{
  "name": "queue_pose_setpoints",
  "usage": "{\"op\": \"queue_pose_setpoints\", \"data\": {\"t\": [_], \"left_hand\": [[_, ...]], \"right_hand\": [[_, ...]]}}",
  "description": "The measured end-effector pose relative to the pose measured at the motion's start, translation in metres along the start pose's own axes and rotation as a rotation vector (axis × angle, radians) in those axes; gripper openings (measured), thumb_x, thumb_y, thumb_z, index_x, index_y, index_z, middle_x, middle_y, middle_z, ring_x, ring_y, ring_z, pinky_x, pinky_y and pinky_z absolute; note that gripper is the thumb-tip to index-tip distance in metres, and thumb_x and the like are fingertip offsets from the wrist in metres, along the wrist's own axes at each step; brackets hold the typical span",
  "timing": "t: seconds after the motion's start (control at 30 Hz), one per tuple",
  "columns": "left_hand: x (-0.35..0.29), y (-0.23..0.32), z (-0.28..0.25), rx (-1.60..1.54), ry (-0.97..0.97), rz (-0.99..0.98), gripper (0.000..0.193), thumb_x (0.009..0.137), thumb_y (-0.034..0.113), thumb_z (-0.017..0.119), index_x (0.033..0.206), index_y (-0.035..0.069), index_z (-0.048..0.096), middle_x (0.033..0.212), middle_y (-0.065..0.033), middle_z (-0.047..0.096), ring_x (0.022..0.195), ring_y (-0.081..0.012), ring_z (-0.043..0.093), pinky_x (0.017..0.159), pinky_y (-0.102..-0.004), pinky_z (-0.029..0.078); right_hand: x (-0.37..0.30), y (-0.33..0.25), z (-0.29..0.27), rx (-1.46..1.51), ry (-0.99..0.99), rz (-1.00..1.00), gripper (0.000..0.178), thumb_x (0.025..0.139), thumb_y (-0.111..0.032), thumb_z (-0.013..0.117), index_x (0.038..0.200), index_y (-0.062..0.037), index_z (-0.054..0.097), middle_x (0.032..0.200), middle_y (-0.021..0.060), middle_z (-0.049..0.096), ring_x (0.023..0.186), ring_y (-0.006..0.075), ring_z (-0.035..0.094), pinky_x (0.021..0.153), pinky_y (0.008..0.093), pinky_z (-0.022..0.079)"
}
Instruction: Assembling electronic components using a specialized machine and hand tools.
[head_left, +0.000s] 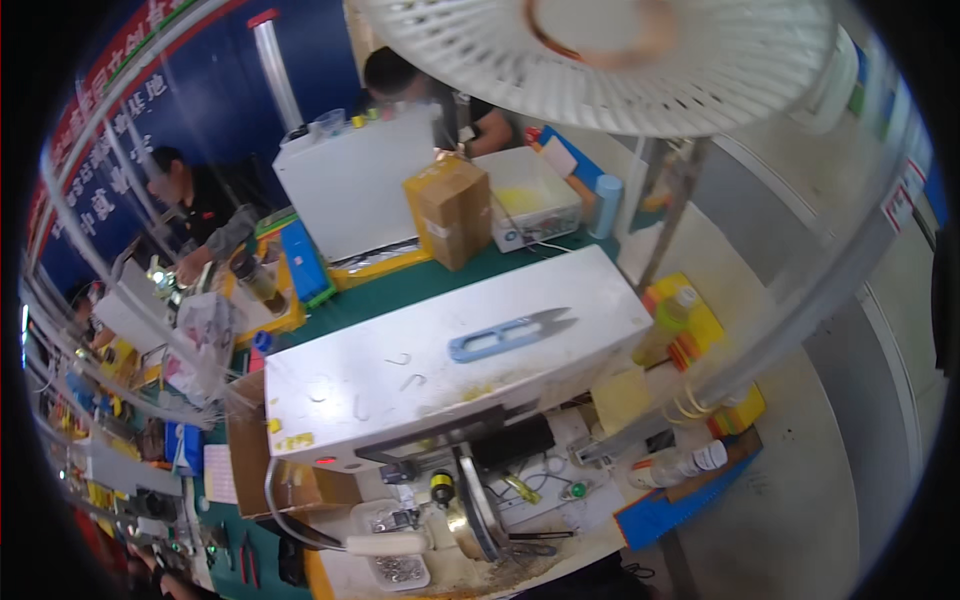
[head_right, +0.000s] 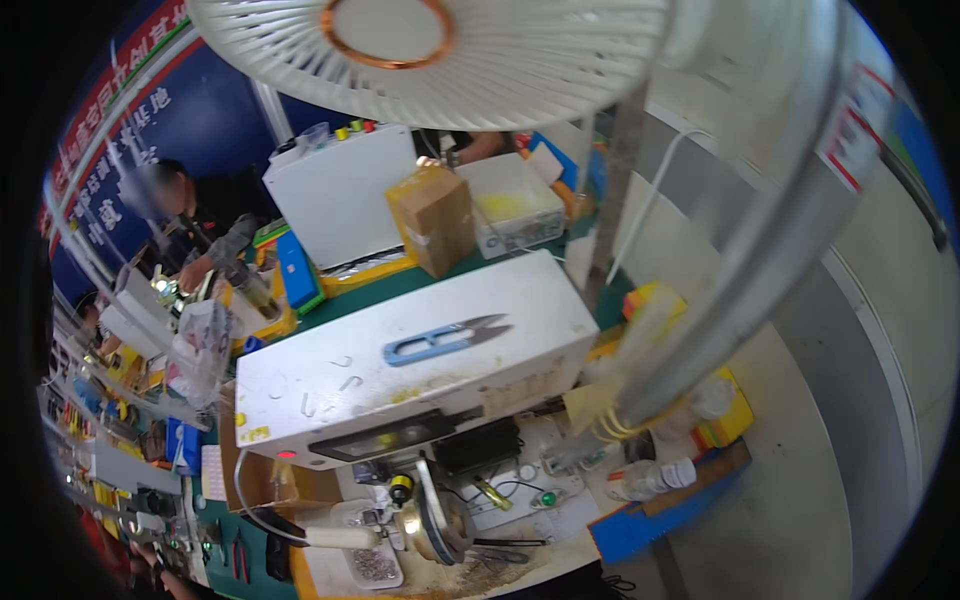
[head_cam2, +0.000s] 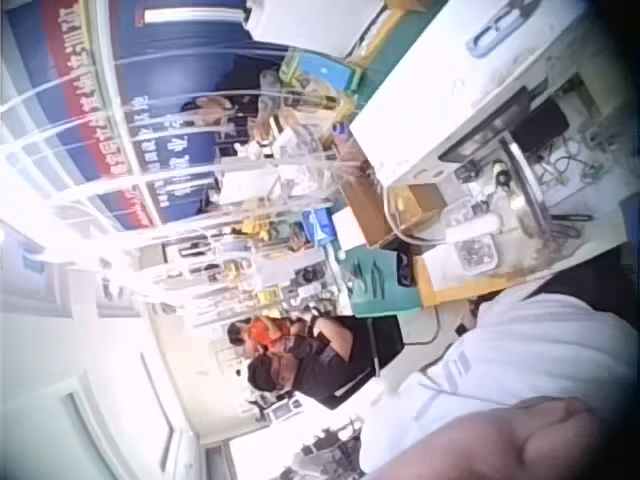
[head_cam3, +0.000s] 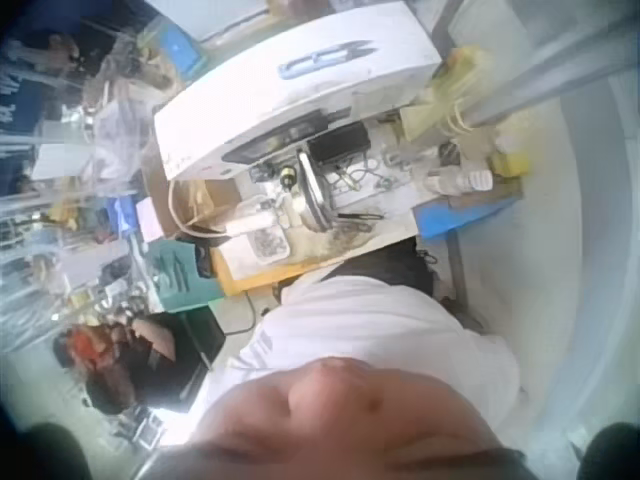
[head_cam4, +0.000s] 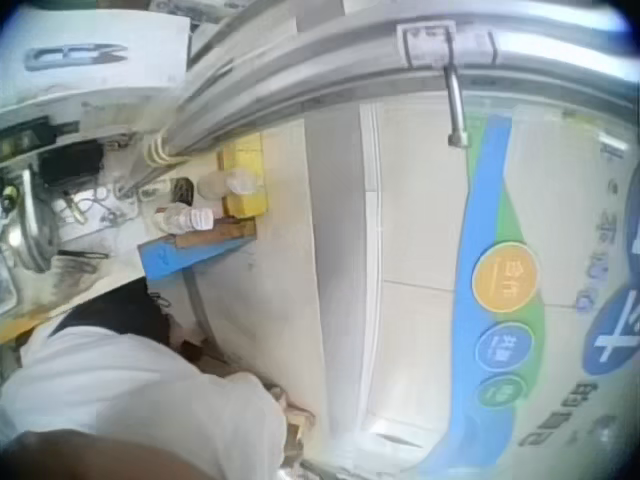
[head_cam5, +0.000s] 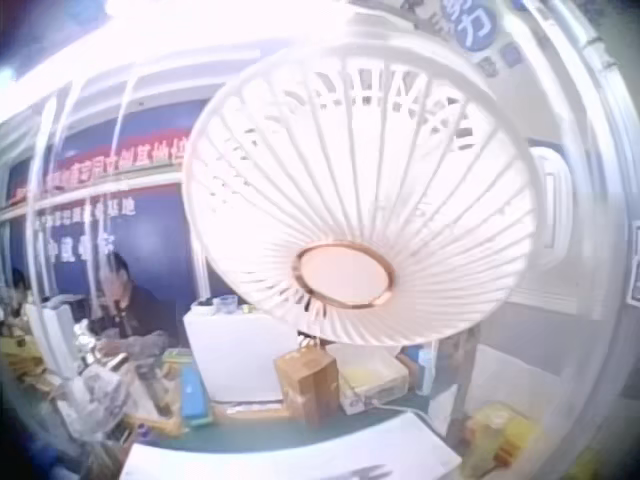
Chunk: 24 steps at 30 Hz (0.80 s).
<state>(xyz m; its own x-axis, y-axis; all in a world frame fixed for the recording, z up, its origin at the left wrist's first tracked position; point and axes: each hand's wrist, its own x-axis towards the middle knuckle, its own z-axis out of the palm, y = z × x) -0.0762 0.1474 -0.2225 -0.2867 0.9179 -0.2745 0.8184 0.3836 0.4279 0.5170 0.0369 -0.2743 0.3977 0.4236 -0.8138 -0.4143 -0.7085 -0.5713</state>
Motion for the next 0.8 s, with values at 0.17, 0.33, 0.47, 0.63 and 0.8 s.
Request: {"op": "queue_pose_setpoints", "data": {"t": [0.17, 0.33, 0.47, 0.63, 0.8], "left_hand": [[0.02, -0.023, 0.057, 0.026, 0.084, 0.213, 0.047, 0.091, 0.01, 0.068, 0.136, 0.001, 0.057, 0.114, -0.0238, 0.07, 0.104, -0.0372, 0.07, 0.089, -0.0439, 0.054], [-0.039, 0.0, 0.046, -0.349, 0.021, 0.098, 0.042, 0.092, 0.004, 0.067, 0.134, 0.001, 0.061, 0.12, -0.0243, 0.072, 0.115, -0.037, 0.071, 0.098, -0.0418, 0.053], [-0.041, 0.001, 0.044, -0.336, 0.068, 0.083, 0.045, 0.087, 0.017, 0.073, 0.129, 0.004, 0.062, 0.116, -0.0252, 0.073, 0.11, -0.0476, 0.069, 0.093, -0.0483, 0.056], [-0.055, 0.011, 0.035, -0.256, 0.049, 0.044, 0.036, 0.085, 0.016, 0.075, 0.119, 0.007, 0.068, 0.111, -0.024, 0.074, 0.106, -0.0432, 0.072, 0.09, -0.0459, 0.057], [-0.062, 0.013, 0.03, -0.217, 0.016, 0.0, 0.039, 0.085, 0.02, 0.076, 0.121, 0.007, 0.068, 0.112, -0.0211, 0.075, 0.108, -0.0425, 0.072, 0.093, -0.047, 0.056]], "right_hand": [[0.004, 0.07, -0.03, -0.165, 0.061, -0.084, 0.038, 0.105, -0.036, 0.057, 0.13, -0.0095, 0.067, 0.11, 0.0143, 0.067, 0.102, 0.0296, 0.063, 0.088, 0.0413, 0.053], [-0.009, 0.053, -0.015, -0.786, 0.202, -0.74, 0.043, 0.081, -0.034, 0.083, 0.104, -0.0005, 0.067, 0.096, 0.0274, 0.069, 0.095, 0.0507, 0.067, 0.08, 0.0518, 0.055], [-0.053, 0.014, 0.007, -0.713, 0.18, -0.655, 0.041, 0.082, -0.032, 0.084, 0.101, 0.0012, 0.068, 0.096, 0.0269, 0.071, 0.097, 0.048, 0.069, 0.079, 0.0466, 0.054], [-0.058, 0.013, 0.008, -0.577, 0.049, -0.649, 0.031, 0.089, -0.022, 0.076, 0.109, 0.0015, 0.072, 0.097, 0.0219, 0.075, 0.086, 0.0255, 0.071, 0.081, 0.0398, 0.054], [-0.047, 0.018, 0.001, -0.686, 0.092, -0.584, 0.048, 0.084, -0.038, 0.082, 0.113, -0.0011, 0.071, 0.104, 0.0245, 0.075, 0.102, 0.0437, 0.071, 0.086, 0.0428, 0.054]]}}
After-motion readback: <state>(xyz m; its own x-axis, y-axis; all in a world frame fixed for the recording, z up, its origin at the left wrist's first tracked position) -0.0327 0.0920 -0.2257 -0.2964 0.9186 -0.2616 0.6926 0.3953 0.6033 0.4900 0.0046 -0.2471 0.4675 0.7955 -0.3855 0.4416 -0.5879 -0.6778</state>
